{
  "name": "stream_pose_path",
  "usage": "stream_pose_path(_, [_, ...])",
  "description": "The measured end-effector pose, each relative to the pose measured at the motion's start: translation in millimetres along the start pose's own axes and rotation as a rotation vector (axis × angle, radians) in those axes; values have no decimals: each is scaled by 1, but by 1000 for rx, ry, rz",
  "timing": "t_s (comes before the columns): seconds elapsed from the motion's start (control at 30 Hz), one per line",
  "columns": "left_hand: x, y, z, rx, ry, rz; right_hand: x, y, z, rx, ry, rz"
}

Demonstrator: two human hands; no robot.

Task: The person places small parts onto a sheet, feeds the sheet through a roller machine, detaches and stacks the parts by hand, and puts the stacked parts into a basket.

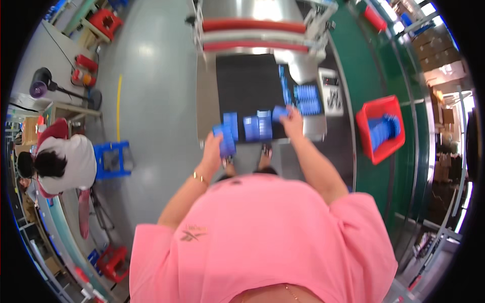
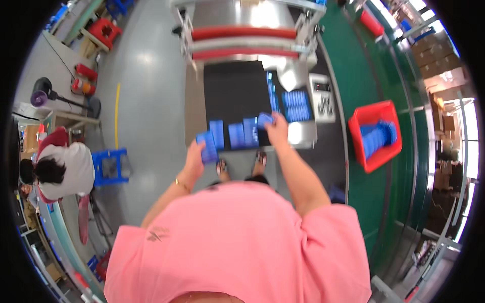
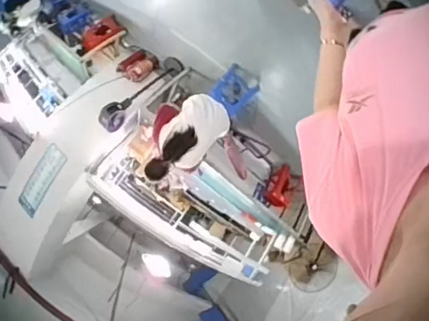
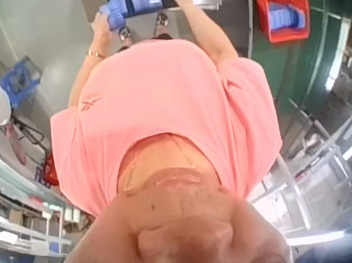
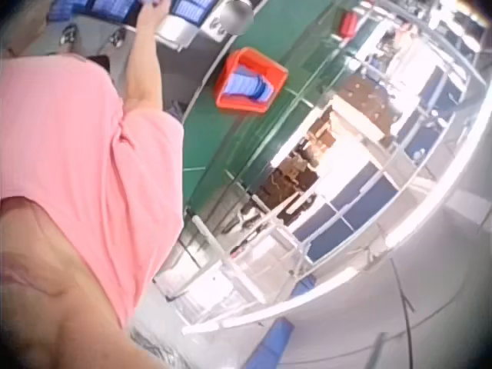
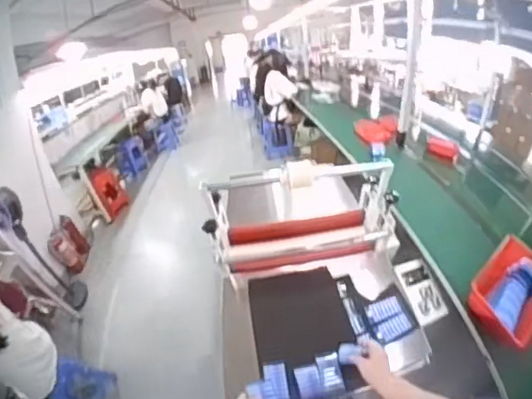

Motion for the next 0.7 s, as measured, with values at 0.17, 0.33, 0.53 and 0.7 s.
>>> stream_pose_path(0.17, [-12,3,3,50,63,-33,18,-11,34,-652,-287,199])
stream_pose_path(0.33, [-6,9,24,25,93,-6,77,-40,92,-849,-259,535])
stream_pose_path(0.53, [0,5,35,81,151,16,118,-76,112,141,132,404])
stream_pose_path(0.7, [6,36,29,138,148,-16,136,-96,152,254,530,261])
Point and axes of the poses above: each hand's wrist, its own x-axis away from the middle knuckle, its own y-axis out of the back of the hand, z = x × y, the point moved 6 cm from there along -x, towards the middle knuckle, and after that the axes turned 13 degrees about x, right-handed, at the moved point
